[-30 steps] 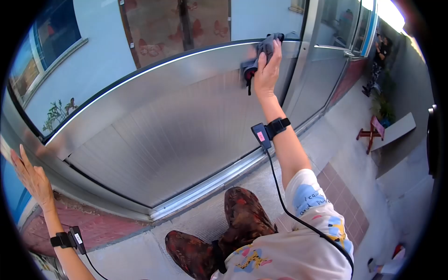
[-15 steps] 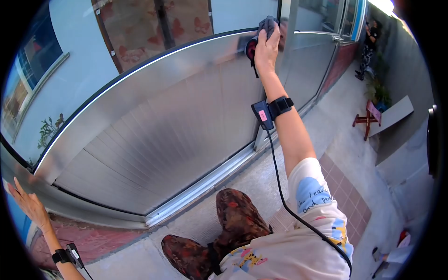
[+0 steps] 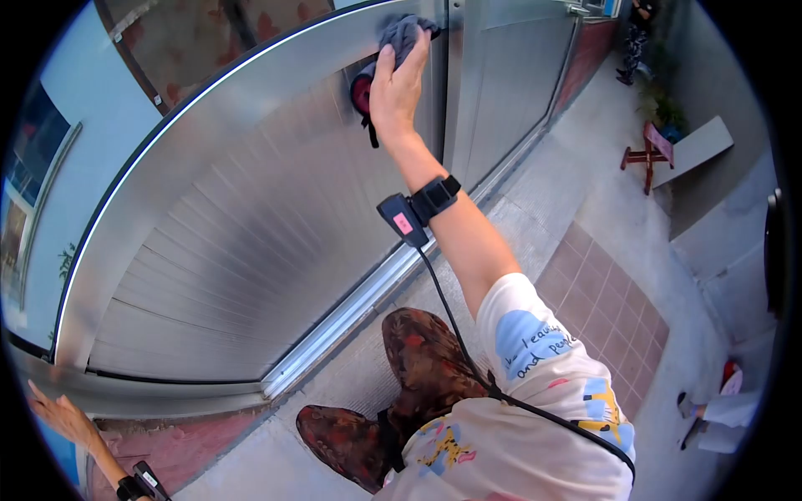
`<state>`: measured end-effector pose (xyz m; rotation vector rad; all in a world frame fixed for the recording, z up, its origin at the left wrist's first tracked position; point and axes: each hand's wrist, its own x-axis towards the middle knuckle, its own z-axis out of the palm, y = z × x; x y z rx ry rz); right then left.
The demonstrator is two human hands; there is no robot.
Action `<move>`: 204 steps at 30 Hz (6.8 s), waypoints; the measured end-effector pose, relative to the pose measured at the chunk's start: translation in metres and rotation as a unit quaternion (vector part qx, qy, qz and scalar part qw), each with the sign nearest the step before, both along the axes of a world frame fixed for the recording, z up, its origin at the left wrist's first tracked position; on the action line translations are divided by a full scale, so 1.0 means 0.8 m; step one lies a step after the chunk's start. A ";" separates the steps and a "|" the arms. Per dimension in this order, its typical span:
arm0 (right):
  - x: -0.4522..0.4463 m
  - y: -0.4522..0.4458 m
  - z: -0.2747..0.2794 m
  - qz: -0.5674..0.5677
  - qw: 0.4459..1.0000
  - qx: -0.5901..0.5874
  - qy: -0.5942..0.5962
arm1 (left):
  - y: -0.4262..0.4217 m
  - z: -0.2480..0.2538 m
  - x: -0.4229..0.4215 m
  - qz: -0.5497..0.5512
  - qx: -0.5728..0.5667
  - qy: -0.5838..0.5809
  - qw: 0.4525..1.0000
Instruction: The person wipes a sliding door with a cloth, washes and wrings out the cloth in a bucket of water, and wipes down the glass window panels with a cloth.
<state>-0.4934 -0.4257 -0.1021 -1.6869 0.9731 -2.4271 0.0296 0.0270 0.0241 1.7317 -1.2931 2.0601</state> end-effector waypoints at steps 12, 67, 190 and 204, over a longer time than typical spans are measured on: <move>-0.042 -0.056 -0.070 -0.013 0.994 0.079 -0.075 | 0.016 0.005 0.034 0.022 0.024 0.024 0.999; 0.084 0.022 -0.228 0.112 0.811 0.322 -0.475 | 0.001 0.007 -0.001 -0.001 0.040 -0.030 0.999; 0.401 0.365 -0.420 0.675 0.107 0.645 -0.343 | -0.025 -0.025 -0.047 -0.070 -0.061 0.028 0.995; 0.382 0.332 0.057 0.157 0.831 -0.371 0.384 | -0.011 -0.009 -0.076 -0.074 -0.021 0.146 0.986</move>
